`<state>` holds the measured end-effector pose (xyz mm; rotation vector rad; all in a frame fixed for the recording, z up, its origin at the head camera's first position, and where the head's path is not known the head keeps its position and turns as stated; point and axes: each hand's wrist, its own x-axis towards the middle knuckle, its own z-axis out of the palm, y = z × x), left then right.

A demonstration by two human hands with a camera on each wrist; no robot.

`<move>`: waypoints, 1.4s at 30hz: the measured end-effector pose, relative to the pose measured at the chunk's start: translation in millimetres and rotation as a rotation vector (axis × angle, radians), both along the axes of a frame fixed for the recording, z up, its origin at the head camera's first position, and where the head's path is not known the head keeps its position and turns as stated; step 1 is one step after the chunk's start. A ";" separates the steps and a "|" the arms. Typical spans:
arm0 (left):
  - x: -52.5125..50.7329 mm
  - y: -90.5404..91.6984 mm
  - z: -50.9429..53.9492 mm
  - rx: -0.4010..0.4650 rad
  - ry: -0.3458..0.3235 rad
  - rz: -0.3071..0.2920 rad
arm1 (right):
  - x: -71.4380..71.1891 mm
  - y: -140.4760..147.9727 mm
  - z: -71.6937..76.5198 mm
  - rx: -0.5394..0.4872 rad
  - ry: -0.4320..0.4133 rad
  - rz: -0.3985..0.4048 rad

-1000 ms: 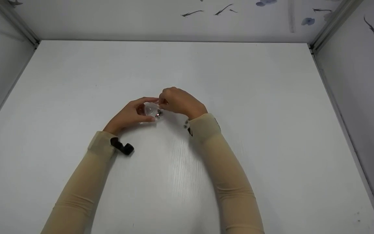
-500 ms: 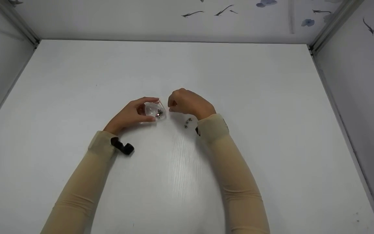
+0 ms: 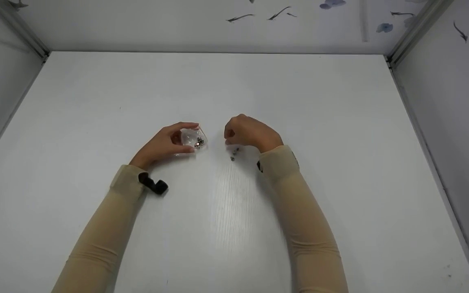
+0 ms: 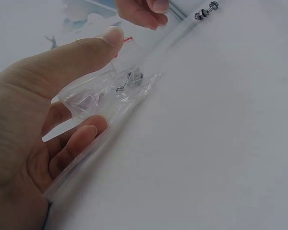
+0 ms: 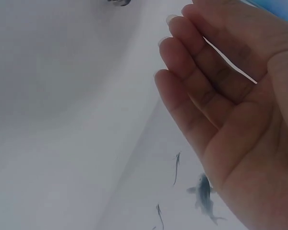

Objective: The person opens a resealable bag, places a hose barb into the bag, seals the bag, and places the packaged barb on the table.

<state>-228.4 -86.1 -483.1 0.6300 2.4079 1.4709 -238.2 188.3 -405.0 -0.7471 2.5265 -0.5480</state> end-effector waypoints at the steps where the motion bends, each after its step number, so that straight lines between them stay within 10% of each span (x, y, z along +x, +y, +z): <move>1: 0.2 0.0 -0.1 0.001 -0.003 0.000 | 0.1 1.9 -0.7 -0.003 -0.002 0.002; 42: 1.0 -1.6 0.4 0.013 -0.019 -0.003 | 2.0 15.4 -12.0 0.102 -0.061 -0.038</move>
